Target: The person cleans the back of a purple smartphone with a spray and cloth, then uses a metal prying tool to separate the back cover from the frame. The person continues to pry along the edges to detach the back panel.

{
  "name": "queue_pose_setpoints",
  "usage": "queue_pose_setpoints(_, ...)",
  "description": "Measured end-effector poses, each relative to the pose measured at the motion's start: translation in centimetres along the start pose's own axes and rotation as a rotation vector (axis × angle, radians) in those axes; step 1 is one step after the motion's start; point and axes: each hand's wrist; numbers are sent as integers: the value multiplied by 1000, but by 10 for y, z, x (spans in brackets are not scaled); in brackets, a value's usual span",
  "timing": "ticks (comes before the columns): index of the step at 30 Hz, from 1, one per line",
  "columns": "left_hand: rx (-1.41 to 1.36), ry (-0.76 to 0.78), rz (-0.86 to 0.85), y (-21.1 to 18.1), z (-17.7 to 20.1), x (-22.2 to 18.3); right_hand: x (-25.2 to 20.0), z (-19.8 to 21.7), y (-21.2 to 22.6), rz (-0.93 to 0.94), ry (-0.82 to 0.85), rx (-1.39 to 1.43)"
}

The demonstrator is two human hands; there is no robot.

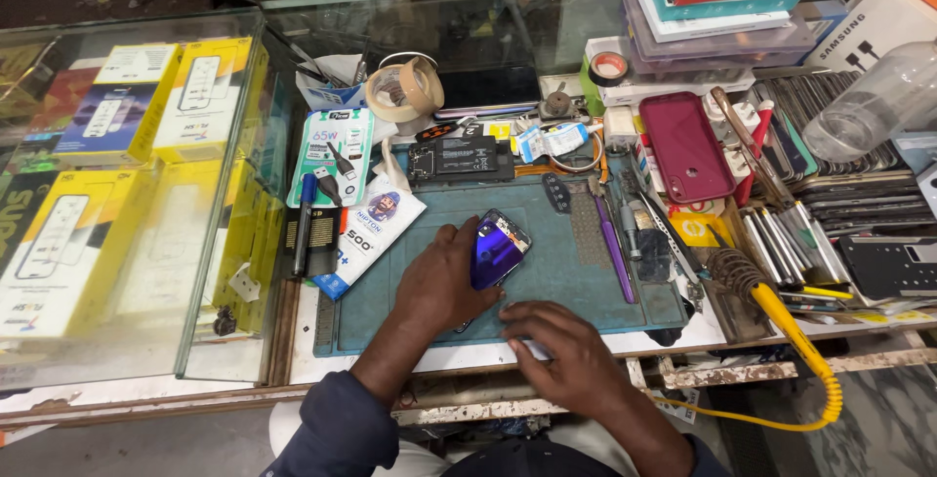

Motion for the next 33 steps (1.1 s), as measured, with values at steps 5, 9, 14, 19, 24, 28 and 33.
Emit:
queue_pose_setpoints(5,40,50,-21,-2,7,0,0,10,-12,-15,-125,-77)
queue_pose_setpoints(9,133,114,-124,-2,18,5,0,11,-17,-131,-168,-48)
queue_pose_setpoints(14,207,222,-145,-2,28,10,3,8,-17,-174,-196,-74)
queue_pose_setpoints(19,183,247,-228,-1,36,12,6,9,-15,-195,-196,-73)
queue_pose_setpoints(24,129,255,-251,-1,37,16,6,10,-13,-191,-199,-86)
queue_pose_setpoints(28,124,213,-293,0,36,12,11,15,-13,-216,-169,-59)
queue_pose_setpoints(33,140,200,-345,1,34,7,37,28,-21,-337,87,-23)
Point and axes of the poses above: each hand's wrist, its own x-axis towards the middle knuckle, its own z-axis out of the back of the hand, y = z × x, and after that the axes turned 13 degrees about -x, right-handed
